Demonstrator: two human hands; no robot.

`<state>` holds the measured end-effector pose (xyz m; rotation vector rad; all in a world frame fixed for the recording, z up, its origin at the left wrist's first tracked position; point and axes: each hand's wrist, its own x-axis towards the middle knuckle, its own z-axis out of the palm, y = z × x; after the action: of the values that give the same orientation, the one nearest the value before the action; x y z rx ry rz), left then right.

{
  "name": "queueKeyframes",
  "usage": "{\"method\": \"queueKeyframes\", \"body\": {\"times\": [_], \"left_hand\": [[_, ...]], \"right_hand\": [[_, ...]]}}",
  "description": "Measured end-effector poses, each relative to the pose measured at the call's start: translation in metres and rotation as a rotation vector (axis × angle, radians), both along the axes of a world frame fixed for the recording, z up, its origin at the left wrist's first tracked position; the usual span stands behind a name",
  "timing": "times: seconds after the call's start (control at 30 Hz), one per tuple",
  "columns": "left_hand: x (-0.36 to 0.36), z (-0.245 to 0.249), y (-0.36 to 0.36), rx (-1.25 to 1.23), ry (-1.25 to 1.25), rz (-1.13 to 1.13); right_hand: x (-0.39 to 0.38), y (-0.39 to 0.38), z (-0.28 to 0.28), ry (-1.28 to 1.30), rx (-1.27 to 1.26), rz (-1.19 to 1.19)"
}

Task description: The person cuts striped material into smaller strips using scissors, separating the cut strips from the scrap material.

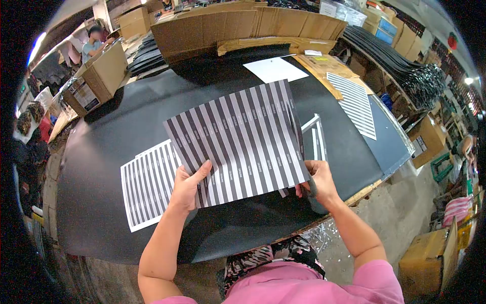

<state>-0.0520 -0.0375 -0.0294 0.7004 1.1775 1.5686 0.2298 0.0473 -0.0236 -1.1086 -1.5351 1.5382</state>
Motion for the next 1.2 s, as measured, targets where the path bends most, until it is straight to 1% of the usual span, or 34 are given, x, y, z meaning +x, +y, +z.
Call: {"method": "queueKeyframes", "body": {"times": [0.37,0.47,0.67,0.93,1.2], "left_hand": [[0.0006,0.0001,0.0006,0.007,-0.021,-0.021],[0.0020,0.0023,0.0003,0.012,-0.025,-0.010],[0.0023,0.0021,0.0011,0.016,-0.054,-0.022],[0.0011,0.0012,0.0009,0.020,0.005,-0.019],[0.0001,-0.0015,0.0012,0.011,-0.011,-0.021]], "right_hand": [[-0.0010,0.0009,0.0006,-0.031,0.032,-0.066],[-0.0031,-0.0020,0.0087,-0.067,0.034,-0.090],[-0.0005,0.0004,0.0038,-0.075,0.033,-0.068],[0.0004,0.0003,0.0021,-0.086,0.019,-0.082],[-0.0014,-0.0003,0.0022,-0.081,0.008,-0.083]]}}
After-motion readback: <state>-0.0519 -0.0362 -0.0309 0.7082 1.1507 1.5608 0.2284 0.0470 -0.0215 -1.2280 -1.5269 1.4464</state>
